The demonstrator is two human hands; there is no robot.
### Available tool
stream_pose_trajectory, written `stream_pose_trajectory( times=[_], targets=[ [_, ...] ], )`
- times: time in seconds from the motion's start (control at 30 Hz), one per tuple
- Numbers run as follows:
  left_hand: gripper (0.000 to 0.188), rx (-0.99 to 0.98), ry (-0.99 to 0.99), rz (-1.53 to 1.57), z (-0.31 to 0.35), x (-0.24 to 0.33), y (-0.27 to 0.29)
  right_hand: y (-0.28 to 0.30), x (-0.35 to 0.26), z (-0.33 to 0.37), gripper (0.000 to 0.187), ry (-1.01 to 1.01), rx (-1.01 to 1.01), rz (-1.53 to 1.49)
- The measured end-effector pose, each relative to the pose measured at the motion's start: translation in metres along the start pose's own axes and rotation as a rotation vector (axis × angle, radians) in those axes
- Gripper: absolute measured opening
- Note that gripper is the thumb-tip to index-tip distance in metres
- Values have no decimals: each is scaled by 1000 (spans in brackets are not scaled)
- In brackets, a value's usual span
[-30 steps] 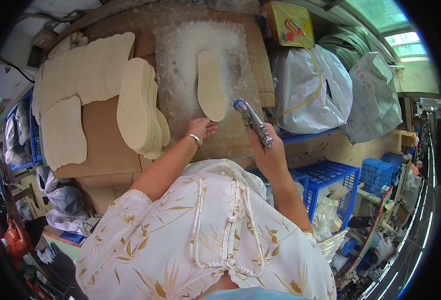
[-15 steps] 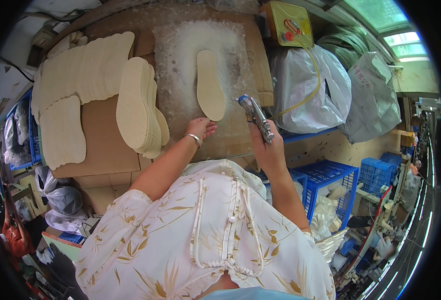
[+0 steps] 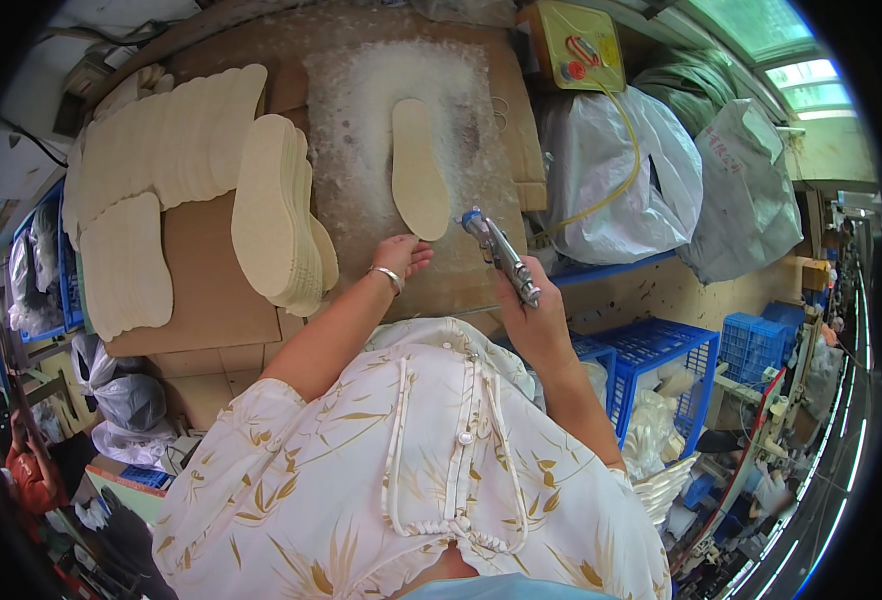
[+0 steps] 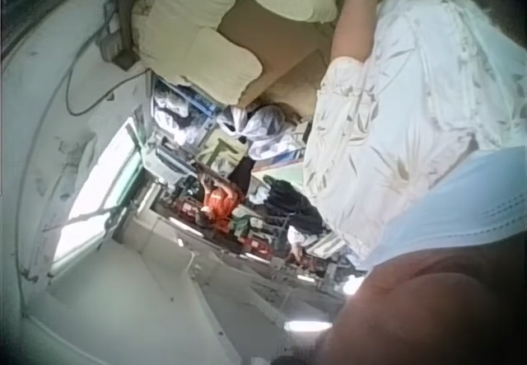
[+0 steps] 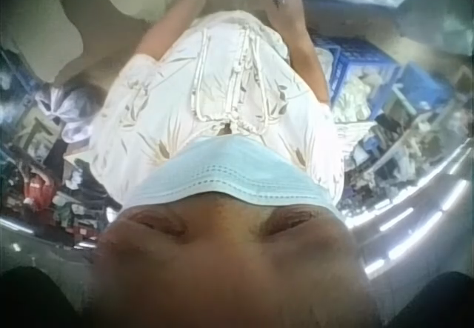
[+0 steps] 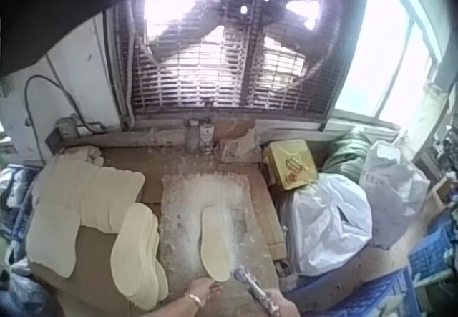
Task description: Spraying adhesive onto shoe insoles using a spray gun and then organizing the processed insoles into bags.
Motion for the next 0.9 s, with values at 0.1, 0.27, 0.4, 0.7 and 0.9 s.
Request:
stream_pose_trajectory(
  times=[0.1,0.27,0.4,0.7,0.9],
  targets=[
    [19,8,9,3,0,-1,1,1,4,0,21,-41,11,-38],
    [18,-7,18,1,-2,-3,1,-6,-5,4,21,27,-36,-9],
    [18,-1,11,0,0,-2,-1,0,4,1,21,-66,31,-20],
    [21,-23,10,6,0,-4,1,-1,3,19,23,-49,9,-4],
    [20,-33,14,-11,-1,-5,2,-7,1,33,22,-22,-25,-34]
  ],
)
Point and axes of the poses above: each hand's wrist, its own z-axis away from the middle knuckle, its own y-axis out of the back of the hand, x = y × z, the point moved 7 cm from there along -z, towards the middle knuckle, and after that the axes turned 4 degrees about -x, right-handed, at the moved point
